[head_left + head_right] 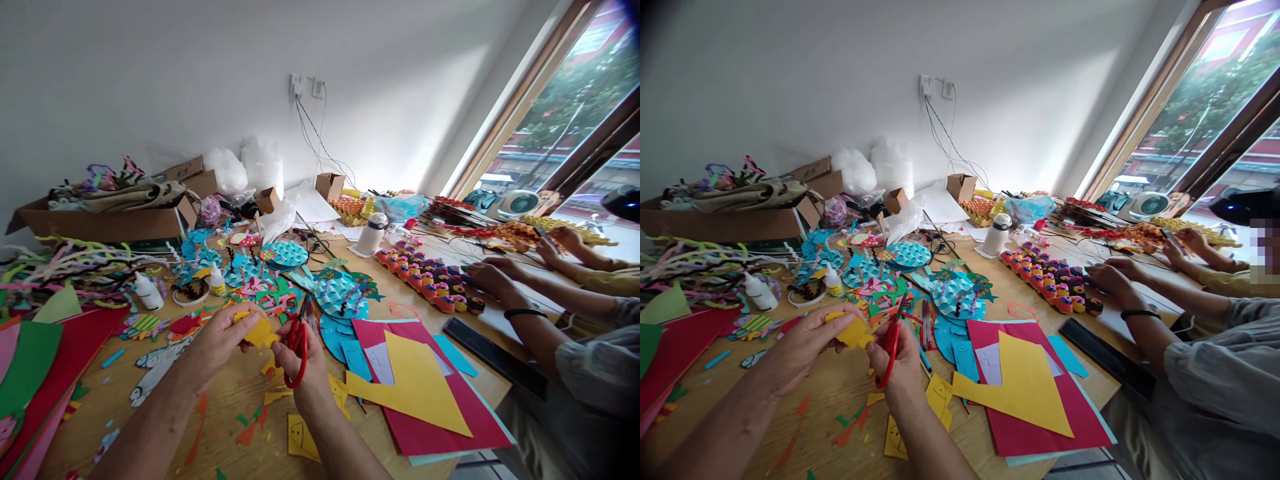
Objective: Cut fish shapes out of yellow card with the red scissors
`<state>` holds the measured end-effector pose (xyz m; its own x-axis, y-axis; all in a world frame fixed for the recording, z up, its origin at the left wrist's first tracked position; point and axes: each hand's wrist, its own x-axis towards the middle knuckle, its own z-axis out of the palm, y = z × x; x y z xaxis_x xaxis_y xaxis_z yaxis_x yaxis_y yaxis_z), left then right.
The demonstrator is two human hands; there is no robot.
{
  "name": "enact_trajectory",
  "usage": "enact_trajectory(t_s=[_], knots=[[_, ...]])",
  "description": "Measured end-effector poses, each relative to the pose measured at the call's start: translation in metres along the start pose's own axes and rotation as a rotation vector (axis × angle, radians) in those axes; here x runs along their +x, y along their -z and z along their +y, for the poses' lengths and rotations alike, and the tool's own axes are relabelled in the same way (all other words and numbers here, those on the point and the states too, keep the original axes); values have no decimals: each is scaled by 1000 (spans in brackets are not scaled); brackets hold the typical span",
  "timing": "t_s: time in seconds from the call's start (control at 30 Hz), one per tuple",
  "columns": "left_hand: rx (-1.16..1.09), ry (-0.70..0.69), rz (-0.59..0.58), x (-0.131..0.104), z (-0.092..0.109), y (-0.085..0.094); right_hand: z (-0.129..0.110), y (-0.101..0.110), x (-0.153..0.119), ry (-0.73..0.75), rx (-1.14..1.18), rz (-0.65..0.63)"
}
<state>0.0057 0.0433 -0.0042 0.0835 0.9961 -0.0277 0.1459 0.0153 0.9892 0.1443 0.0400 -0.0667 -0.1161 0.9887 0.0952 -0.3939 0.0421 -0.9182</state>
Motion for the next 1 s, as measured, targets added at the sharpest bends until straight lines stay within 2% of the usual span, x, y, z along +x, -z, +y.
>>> enact_trajectory(t_s=[0.27, 0.43, 0.53, 0.63, 0.77, 0.83, 0.9, 1.0], knots=[[-7, 86, -7, 3, 1, 14, 3, 4, 5, 37, -24, 55], [-14, -8, -75, -1, 8, 17, -6, 2, 9, 0, 29, 128], [-9, -102, -126, -2, 11, 18, -19, 0, 8, -24, 17, 95], [-10, -191, -181, -3, 12, 19, -28, 0, 5, -76, -18, 5], [30, -297, -207, -4, 11, 19, -30, 0, -3, -151, -26, -117], [26, -336, -225, -4, 10, 18, -32, -2, -7, -191, -6, -133], [-2, -333, -243, -4, 8, 17, -36, -4, -10, -205, 11, -131], [-133, -214, -204, -6, 6, 17, -45, -8, -13, -158, -8, -110]])
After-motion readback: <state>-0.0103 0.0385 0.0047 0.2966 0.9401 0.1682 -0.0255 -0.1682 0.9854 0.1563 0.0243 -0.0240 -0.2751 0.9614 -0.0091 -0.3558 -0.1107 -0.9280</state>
